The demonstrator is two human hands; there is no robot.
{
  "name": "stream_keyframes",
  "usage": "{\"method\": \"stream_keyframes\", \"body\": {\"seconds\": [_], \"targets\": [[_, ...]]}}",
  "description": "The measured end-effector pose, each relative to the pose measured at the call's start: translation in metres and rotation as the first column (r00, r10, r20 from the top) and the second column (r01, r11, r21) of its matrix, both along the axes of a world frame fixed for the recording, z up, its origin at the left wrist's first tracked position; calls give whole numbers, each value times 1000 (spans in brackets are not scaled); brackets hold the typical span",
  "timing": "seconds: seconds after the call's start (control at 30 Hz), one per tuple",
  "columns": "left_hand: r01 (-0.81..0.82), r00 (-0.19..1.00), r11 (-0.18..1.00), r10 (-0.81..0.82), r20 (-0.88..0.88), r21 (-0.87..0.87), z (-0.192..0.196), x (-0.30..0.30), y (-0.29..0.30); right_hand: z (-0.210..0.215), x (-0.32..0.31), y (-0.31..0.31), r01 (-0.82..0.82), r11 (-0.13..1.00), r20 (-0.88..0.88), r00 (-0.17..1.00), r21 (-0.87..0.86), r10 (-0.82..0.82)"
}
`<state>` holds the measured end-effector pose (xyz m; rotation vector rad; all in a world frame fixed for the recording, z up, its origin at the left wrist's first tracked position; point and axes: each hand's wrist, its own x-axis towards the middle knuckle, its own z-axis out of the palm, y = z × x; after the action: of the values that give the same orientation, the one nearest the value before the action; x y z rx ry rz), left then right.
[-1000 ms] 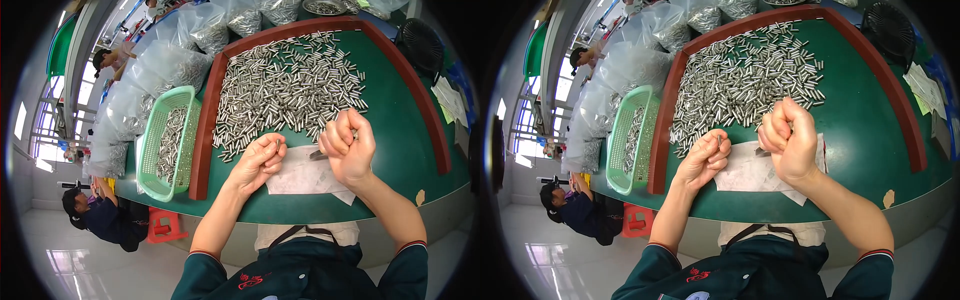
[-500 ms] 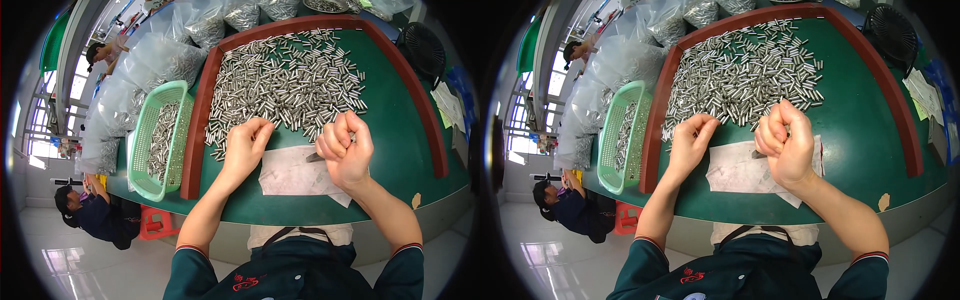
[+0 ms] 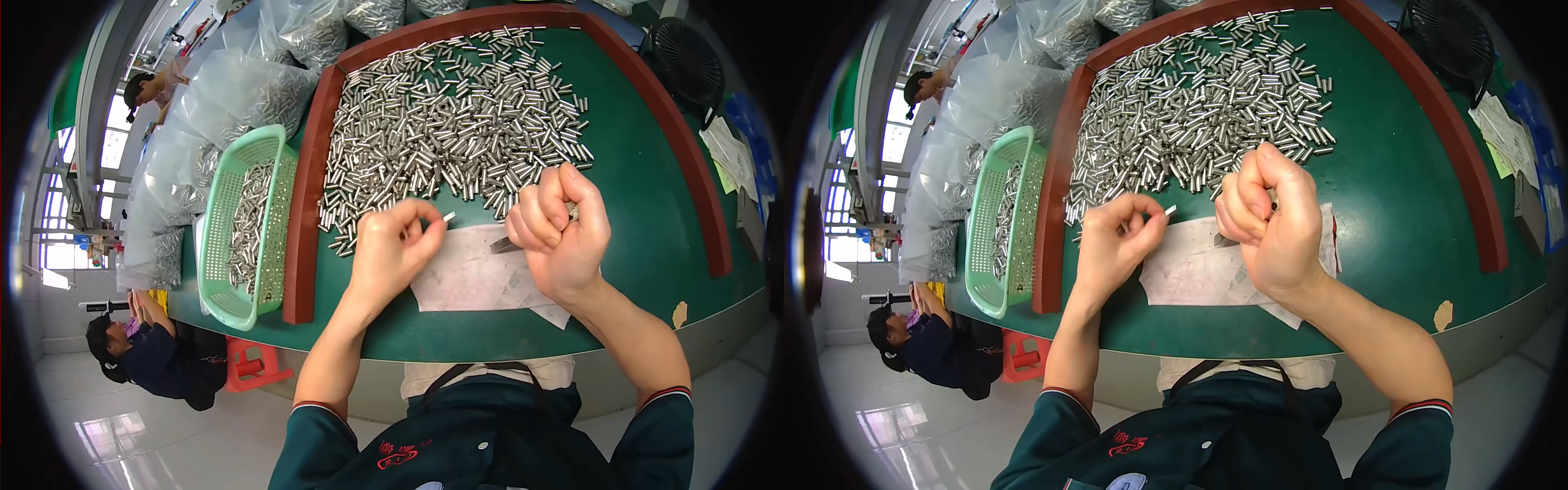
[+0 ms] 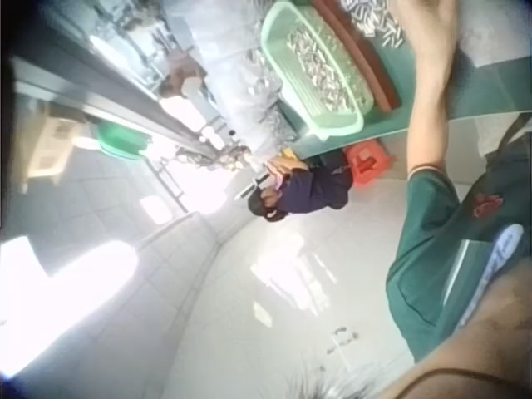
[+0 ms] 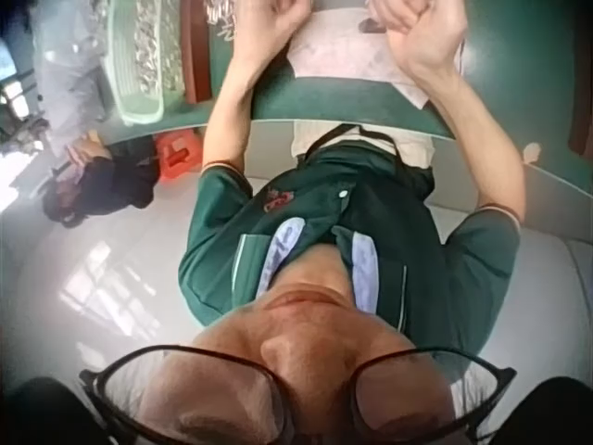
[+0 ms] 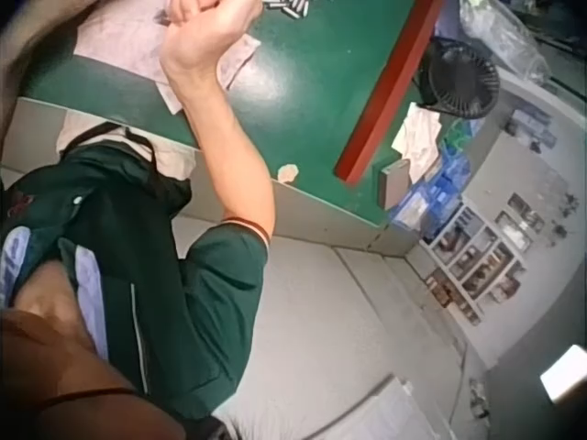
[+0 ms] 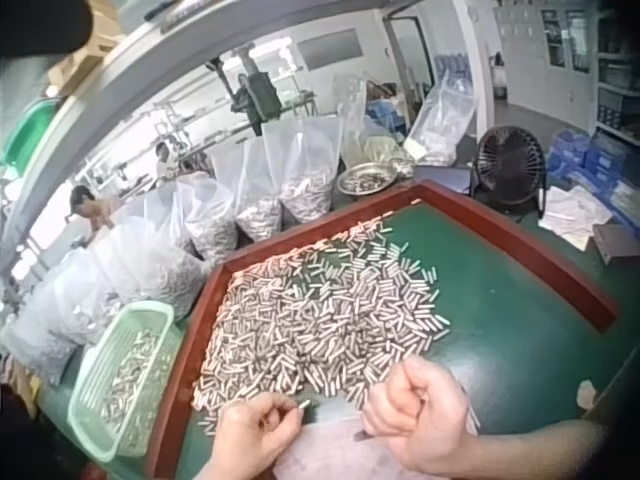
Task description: The recorder is picking up small cylindrical metal parts from a tray and using a small metal tool to inspect or deburr them before placing them in a basket.
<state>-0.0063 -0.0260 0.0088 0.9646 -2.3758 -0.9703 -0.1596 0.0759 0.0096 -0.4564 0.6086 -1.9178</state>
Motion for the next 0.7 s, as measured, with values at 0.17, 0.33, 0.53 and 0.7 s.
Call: {"method": "stream_keyframes", "body": {"seconds": [0.17, 0.33, 0.53, 0.7], "targets": [[174, 978, 984, -177, 112, 33, 1, 6, 26, -5, 4, 1, -81, 996, -86, 993, -21, 79], [153, 982, 987, -157, 103, 50, 0, 2, 28, -9, 8, 2, -110, 994, -93, 990, 9, 110], [179, 975, 983, -181, 128, 28, -3, 3, 27, -9, 13, 1, -117, 993, -87, 989, 30, 119], [175, 975, 984, -178, 136, 31, -2, 2, 27, -9, 14, 0, -103, 994, -98, 990, 26, 105]]}}
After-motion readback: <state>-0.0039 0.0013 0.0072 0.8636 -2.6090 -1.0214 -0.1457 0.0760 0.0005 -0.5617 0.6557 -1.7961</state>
